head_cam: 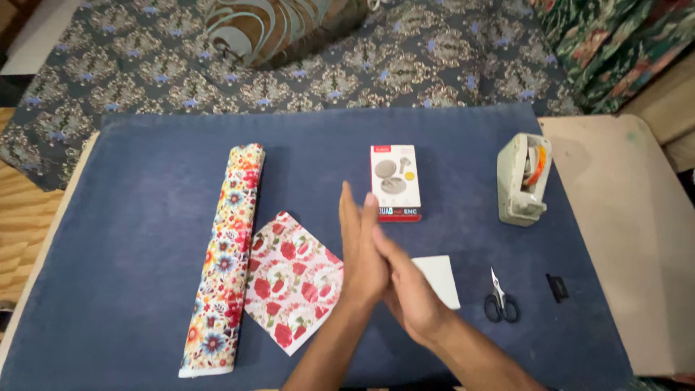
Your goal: The person opens a small box containing a wristwatch, removes the watch, and places it back in the box. They then unroll a floral wrapping paper, cut a sheet with scissors, and prepare to wrap the box.
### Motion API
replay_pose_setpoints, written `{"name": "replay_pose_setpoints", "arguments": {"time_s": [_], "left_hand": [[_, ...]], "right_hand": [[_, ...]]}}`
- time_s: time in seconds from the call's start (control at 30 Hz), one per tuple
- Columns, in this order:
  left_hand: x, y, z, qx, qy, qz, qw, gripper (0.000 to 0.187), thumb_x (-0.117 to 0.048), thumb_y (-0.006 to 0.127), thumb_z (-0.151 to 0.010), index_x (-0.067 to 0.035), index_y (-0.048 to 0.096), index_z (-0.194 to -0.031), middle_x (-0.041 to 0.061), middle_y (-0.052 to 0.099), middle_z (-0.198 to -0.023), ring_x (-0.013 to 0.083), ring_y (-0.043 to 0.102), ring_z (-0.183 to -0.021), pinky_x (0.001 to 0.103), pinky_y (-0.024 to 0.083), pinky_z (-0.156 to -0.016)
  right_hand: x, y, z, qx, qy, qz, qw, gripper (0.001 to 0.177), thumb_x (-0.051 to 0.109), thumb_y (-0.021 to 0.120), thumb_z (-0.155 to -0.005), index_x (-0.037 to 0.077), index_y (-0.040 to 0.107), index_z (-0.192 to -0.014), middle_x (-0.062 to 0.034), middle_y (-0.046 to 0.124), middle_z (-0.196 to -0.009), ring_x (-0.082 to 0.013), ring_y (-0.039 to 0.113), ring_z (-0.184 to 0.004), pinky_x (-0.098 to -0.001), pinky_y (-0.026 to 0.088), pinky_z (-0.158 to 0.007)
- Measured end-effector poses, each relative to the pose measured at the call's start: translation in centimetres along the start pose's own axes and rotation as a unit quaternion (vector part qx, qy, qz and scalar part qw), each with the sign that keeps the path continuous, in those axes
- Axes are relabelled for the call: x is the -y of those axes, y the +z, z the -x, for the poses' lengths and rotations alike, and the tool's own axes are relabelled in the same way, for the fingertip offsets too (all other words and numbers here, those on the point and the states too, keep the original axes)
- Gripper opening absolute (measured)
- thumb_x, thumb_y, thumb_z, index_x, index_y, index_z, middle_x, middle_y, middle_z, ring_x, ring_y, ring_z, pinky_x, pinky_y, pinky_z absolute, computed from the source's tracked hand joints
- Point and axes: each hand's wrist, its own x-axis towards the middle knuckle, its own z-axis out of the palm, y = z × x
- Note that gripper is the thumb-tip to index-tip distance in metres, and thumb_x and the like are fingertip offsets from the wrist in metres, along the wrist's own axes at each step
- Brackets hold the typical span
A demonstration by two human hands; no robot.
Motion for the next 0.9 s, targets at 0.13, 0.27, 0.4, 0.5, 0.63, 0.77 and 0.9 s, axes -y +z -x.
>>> {"name": "replay_pose_setpoints", "arguments": {"time_s": [0.13,0.27,0.4,0.5,0.63,0.77,0.9], "left_hand": [[-1.7,2.2,1.5,0.023,0.040,-0.030,0.999,0.080,-0.055,0.026,-0.105,0.002,0.017,-0.161,0.019,0.013,-0.172,0.0315,0.005,-0.161,0.040,0.007,-0.127],[-3.3,3.9,3.6,0.065,0.065,-0.047,0.995,0.077,-0.051,0.021,-0.106,0.002,0.013,-0.162,0.018,0.008,-0.174,0.0309,0.000,-0.163,0.041,0.001,-0.127],[-3.4,4.3,2.9,0.080,0.041,-0.059,0.994,0.076,-0.050,0.020,-0.105,0.000,0.012,-0.162,0.016,0.005,-0.174,0.0292,-0.003,-0.162,0.040,0.000,-0.126],[-1.7,3.3,0.9,0.038,0.084,-0.162,0.983,0.079,-0.051,0.019,-0.105,0.001,0.011,-0.164,0.018,0.003,-0.173,0.0319,-0.001,-0.160,0.044,-0.002,-0.125],[3.3,1.0,-0.9,0.061,0.002,-0.259,0.964,0.079,-0.052,0.035,-0.101,-0.001,0.019,-0.160,0.020,0.019,-0.168,0.0337,0.017,-0.156,0.047,0.011,-0.120],[9.4,-0.1,-0.6,0.065,-0.075,-0.232,0.968,0.075,-0.044,0.055,-0.100,0.005,0.032,-0.152,0.029,0.037,-0.157,0.0392,0.035,-0.148,0.043,0.028,-0.120],[12.5,-0.7,-0.5,0.074,-0.180,-0.172,0.966,0.067,-0.040,0.055,-0.097,0.001,0.041,-0.149,0.024,0.055,-0.144,0.0333,0.054,-0.136,0.039,0.041,-0.113]], "right_hand": [[0.6,-1.5,-1.2,-0.065,-0.030,-0.133,0.989,0.077,0.055,0.040,-0.104,0.002,0.033,-0.160,-0.0171,0.027,-0.163,-0.0270,0.025,-0.150,-0.0433,0.021,-0.121],[1.7,-2.6,-2.1,-0.080,-0.070,-0.172,0.979,0.081,0.060,0.036,-0.103,0.003,0.033,-0.160,-0.0116,0.029,-0.162,-0.0203,0.025,-0.150,-0.0383,0.021,-0.120],[1.8,-3.5,-1.6,-0.075,-0.072,-0.146,0.984,0.081,0.061,0.035,-0.098,0.007,0.036,-0.159,-0.0060,0.042,-0.161,-0.0168,0.039,-0.146,-0.0351,0.028,-0.119],[1.3,-4.5,-0.3,-0.018,-0.009,-0.161,0.987,0.082,0.062,0.033,-0.099,0.006,0.033,-0.159,-0.0092,0.042,-0.162,-0.0219,0.036,-0.151,-0.0387,0.025,-0.121],[1.4,-7.3,0.9,-0.060,-0.104,0.390,0.913,0.081,0.050,0.052,-0.097,0.006,0.027,-0.160,-0.0095,0.029,-0.169,-0.0249,0.020,-0.159,-0.0390,0.019,-0.125],[1.4,-9.7,2.5,-0.055,-0.033,0.698,0.713,0.115,0.051,0.086,-0.071,0.016,0.022,-0.161,-0.0140,0.017,-0.169,-0.0360,0.013,-0.156,-0.0466,0.021,-0.120],[0.7,-10.3,2.8,0.011,0.067,0.752,0.656,0.134,0.054,0.095,-0.060,0.026,0.015,-0.164,-0.0073,0.007,-0.173,-0.0329,0.010,-0.154,-0.0458,0.019,-0.123]]}}
